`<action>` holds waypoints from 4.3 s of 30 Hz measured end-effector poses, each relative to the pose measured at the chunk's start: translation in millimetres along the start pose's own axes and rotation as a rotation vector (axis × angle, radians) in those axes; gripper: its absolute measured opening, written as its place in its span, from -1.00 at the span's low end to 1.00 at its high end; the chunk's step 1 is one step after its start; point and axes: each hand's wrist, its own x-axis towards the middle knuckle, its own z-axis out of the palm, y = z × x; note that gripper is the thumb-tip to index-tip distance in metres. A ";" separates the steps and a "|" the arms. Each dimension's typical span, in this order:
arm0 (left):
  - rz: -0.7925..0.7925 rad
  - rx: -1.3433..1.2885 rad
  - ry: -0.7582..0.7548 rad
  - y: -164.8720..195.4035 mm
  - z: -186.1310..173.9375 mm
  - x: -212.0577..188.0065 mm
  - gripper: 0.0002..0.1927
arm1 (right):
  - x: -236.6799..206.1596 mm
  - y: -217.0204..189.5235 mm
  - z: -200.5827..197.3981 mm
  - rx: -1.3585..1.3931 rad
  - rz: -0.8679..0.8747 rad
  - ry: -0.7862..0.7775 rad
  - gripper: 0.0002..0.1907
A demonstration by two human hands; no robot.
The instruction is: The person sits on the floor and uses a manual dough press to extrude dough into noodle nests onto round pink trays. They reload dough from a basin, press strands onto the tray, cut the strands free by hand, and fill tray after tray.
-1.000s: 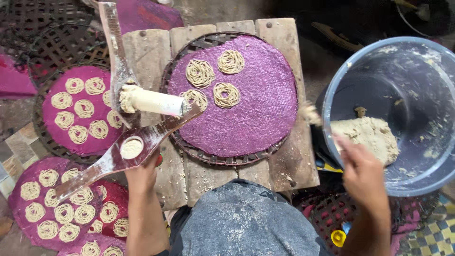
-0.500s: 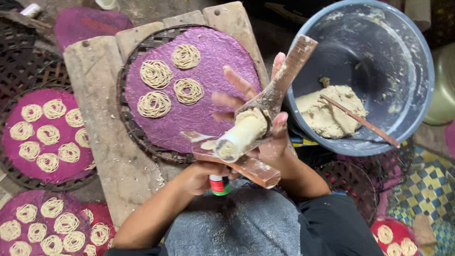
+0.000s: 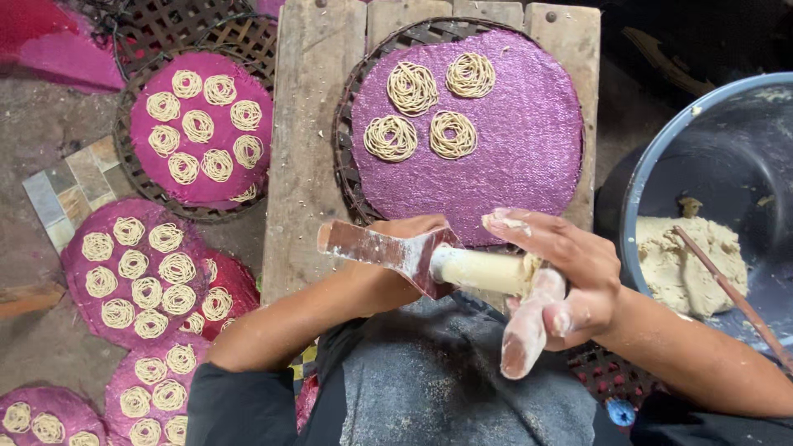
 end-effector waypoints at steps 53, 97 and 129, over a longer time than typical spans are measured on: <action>0.489 -1.988 0.409 -161.1 -36.6 106.3 -0.81 | -31.6 110.2 -17.6 0.234 1.582 -0.801 0.00; 0.376 -2.124 0.287 -100.3 54.3 144.3 -0.51 | -83.5 51.3 -81.0 0.109 1.770 -0.606 -0.24; -0.076 -1.785 0.293 -122.1 52.8 160.7 -0.42 | -77.1 68.2 -80.0 0.094 1.686 -0.504 -0.28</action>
